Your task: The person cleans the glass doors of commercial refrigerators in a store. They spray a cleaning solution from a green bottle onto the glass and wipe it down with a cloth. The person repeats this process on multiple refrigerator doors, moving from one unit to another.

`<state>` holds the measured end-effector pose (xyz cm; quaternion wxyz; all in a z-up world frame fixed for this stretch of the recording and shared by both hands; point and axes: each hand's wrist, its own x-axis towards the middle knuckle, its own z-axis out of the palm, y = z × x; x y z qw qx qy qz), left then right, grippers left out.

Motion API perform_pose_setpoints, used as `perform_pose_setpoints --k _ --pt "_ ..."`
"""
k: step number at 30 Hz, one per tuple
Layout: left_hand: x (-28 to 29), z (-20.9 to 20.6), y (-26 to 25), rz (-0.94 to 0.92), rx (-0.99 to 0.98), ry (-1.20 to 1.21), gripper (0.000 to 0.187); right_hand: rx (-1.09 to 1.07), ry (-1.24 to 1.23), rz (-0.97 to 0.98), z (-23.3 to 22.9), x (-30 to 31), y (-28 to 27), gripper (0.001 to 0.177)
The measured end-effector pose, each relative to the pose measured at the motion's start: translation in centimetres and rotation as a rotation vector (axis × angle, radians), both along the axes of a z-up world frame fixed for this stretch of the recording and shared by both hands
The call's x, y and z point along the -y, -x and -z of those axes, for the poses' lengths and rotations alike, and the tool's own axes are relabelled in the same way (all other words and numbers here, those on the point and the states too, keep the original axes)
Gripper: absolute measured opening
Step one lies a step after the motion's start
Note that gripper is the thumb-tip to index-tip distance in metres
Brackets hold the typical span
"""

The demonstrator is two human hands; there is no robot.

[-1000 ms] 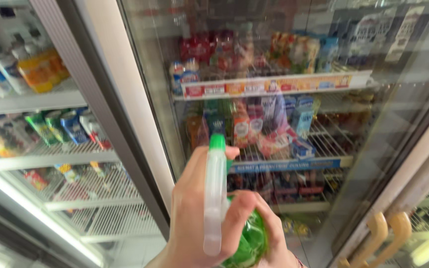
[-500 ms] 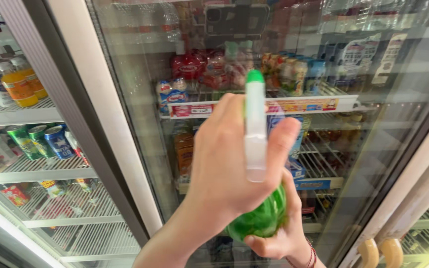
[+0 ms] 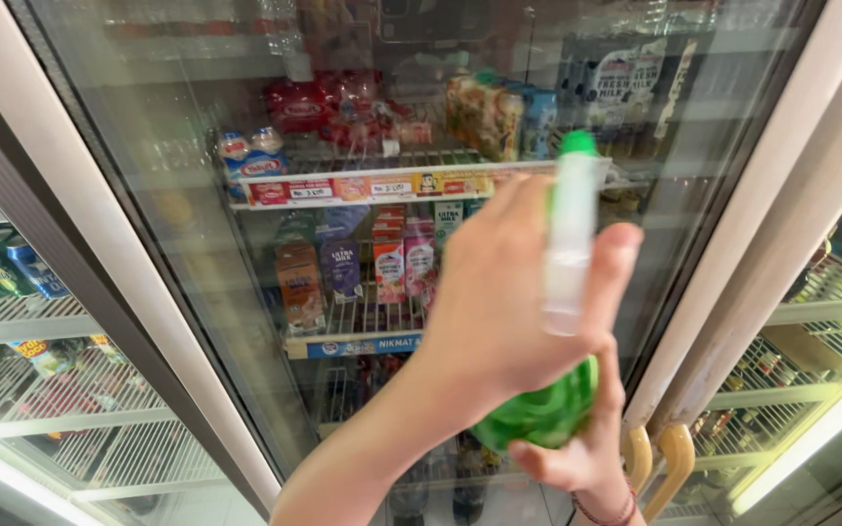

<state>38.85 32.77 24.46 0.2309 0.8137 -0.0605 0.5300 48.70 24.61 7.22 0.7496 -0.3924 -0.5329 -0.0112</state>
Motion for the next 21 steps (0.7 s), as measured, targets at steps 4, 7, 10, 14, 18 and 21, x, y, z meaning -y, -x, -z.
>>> perform_pose_setpoints --k 4,7,10,14,18,21 --pt "-1.1 1.5 3.2 -0.029 0.004 0.146 0.038 0.031 0.104 -0.172 -0.6 -1.0 2.1 0.116" --pt "-2.0 3.4 6.8 -0.149 0.036 0.303 0.029 0.200 0.224 -0.196 0.0 -1.5 3.7 0.116" --pt "-3.3 6.3 9.9 -0.301 0.041 0.394 0.022 0.311 0.269 -0.201 2.1 -1.9 4.3 0.107" --pt "-4.5 11.8 11.8 -0.481 -0.004 0.482 0.025 0.282 0.376 -0.222 7.0 -1.8 4.0 0.082" --pt "-4.5 16.6 11.4 -0.503 0.020 0.309 0.027 0.123 0.622 -0.228 11.9 0.0 3.5 0.060" --pt "-3.9 19.8 9.3 -0.421 -0.058 0.461 0.026 0.142 0.650 -0.163 14.3 2.2 2.3 0.051"
